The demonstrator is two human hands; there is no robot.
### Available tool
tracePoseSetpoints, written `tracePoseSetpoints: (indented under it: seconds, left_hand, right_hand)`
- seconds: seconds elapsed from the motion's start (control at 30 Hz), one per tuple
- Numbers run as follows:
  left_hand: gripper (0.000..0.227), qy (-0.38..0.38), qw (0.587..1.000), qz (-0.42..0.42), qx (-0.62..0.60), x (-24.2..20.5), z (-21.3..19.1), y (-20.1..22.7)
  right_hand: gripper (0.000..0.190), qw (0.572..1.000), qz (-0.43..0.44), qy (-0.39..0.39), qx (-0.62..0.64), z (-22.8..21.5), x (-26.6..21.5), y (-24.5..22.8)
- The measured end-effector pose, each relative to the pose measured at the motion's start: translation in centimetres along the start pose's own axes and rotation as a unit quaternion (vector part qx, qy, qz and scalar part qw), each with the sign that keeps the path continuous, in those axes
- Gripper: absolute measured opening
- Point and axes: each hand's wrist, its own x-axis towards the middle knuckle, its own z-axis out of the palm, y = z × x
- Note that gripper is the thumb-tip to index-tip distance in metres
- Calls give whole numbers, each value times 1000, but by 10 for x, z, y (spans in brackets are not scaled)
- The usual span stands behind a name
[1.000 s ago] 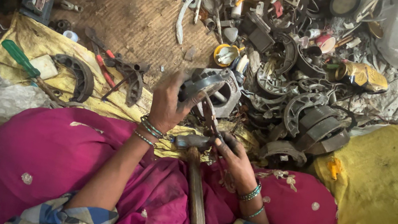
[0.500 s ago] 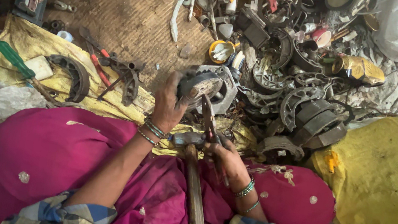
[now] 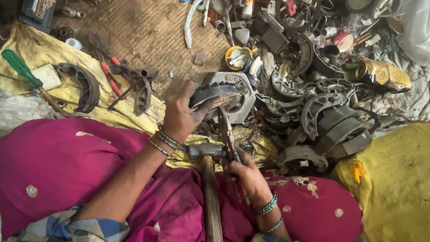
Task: The person sits on the floor and uses a hammer and pliers to dismantle a metal component, separating parts and placing them aside. The person repeatedly strikes and pries the component to remove pieces.
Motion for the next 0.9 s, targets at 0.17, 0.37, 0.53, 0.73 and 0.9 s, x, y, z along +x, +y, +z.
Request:
tracePoseSetpoints:
  seconds: [0.17, 0.37, 0.53, 0.73, 0.9]
  left_hand:
    - [34, -9, 1000, 25, 2, -3, 1, -1]
    - [35, -34, 996, 66, 42, -6, 3, -7]
    - [33, -38, 990, 111, 74, -10, 6, -11]
    - [30, -69, 982, 124, 125, -17, 11, -15]
    - [31, -102, 974, 163, 122, -28, 16, -20]
  right_hand:
    - [37, 999, 13, 32, -4, 1, 2, 1]
    - [34, 1000, 11, 23, -9, -2, 4, 6]
    - [35, 999, 29, 41, -18, 1, 5, 5]
    - [38, 993, 66, 84, -56, 15, 3, -5]
    - [48, 985, 80, 126, -91, 30, 0, -12]
